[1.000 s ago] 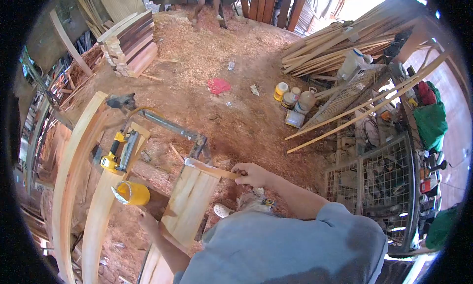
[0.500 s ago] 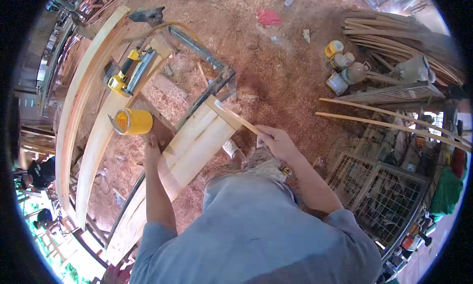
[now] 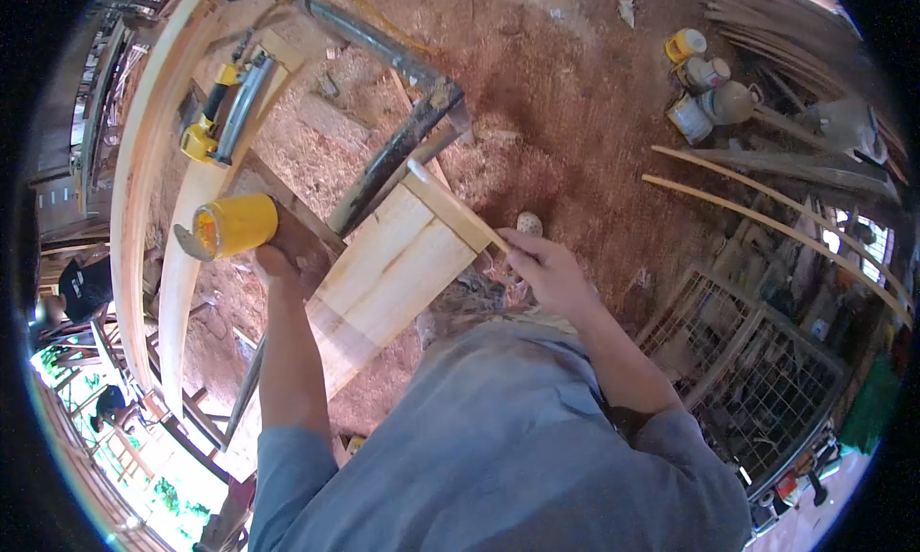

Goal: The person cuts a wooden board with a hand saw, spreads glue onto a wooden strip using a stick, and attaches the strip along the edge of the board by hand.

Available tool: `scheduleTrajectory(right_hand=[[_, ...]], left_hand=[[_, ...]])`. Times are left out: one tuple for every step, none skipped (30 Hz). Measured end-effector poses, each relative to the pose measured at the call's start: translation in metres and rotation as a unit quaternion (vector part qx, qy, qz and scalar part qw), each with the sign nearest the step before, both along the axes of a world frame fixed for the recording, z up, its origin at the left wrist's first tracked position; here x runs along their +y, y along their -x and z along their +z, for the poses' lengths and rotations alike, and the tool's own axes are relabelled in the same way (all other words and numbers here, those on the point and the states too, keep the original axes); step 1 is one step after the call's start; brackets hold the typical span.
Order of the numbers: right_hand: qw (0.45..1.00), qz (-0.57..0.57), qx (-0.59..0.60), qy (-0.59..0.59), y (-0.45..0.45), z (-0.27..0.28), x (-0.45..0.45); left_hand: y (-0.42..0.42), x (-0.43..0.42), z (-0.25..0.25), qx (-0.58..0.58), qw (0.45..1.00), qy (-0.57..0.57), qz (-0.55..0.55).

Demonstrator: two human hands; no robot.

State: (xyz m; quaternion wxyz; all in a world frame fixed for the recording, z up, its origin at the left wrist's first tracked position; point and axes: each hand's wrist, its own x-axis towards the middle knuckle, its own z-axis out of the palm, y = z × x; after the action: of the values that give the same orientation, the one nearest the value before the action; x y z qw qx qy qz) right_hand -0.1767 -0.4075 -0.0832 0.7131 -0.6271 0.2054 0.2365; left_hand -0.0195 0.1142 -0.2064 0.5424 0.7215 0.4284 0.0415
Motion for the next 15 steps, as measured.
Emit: scheduleTrajectory(right_hand=[[1.0,-0.018,0.024,-0.002,-0.001,0.011,-0.001],[0.999,-0.019,0.039,-0.008,-0.001,0.013,-0.002],[0.998,-0.035,0.042,-0.012,-0.002,0.012,-0.005],[0.998,-0.051,0.046,-0.014,-0.002,0.01,-0.009],[0.997,-0.069,0.027,-0.029,0.0,0.008,-0.008],[0.996,-0.07,0.045,-0.026,0.003,0.008,-0.008],[0.996,-0.067,0.051,-0.02,0.004,0.009,-0.008],[0.997,-0.064,0.051,-0.015,0.004,0.007,-0.007],[0.996,-0.061,0.057,-0.017,0.006,0.005,-0.006],[0.996,-0.057,0.067,-0.021,0.008,0.004,-0.004],[0.995,-0.055,0.073,-0.025,0.008,0.004,-0.002],[0.996,-0.053,0.071,-0.026,0.005,0.006,0.0],[0.995,-0.045,0.078,-0.032,0.001,0.01,0.004],[0.995,-0.039,0.084,-0.038,0.0,0.013,0.006],[0.995,-0.039,0.078,-0.039,0.002,0.011,0.007]], left_hand=[[-0.003,0.031,-0.037,-0.111,0.991,0.067,-0.031],[-0.001,0.047,-0.06,-0.218,0.965,0.135,-0.061],[-0.002,0.035,-0.05,-0.204,0.968,0.134,-0.063],[-0.004,0.026,-0.035,-0.193,0.96,0.195,-0.053],[-0.004,0.013,-0.017,-0.178,0.949,0.255,-0.04],[0.003,0.006,-0.012,-0.161,0.952,0.258,-0.036],[0.011,0.002,-0.007,-0.138,0.956,0.249,-0.064],[0.012,-0.002,0.003,-0.122,0.959,0.238,-0.094],[0.002,-0.03,0.024,-0.087,0.975,0.203,0.013],[0.002,-0.044,0.034,-0.085,0.976,0.199,0.016],[0.001,-0.054,0.041,-0.088,0.978,0.184,0.031],[0.0,-0.059,0.044,-0.093,0.98,0.171,0.045],[0.0,-0.054,0.039,-0.096,0.98,0.17,0.046],[0.001,-0.043,0.029,-0.088,0.977,0.185,0.051],[0.0,-0.038,0.025,-0.083,0.975,0.2,0.053]])
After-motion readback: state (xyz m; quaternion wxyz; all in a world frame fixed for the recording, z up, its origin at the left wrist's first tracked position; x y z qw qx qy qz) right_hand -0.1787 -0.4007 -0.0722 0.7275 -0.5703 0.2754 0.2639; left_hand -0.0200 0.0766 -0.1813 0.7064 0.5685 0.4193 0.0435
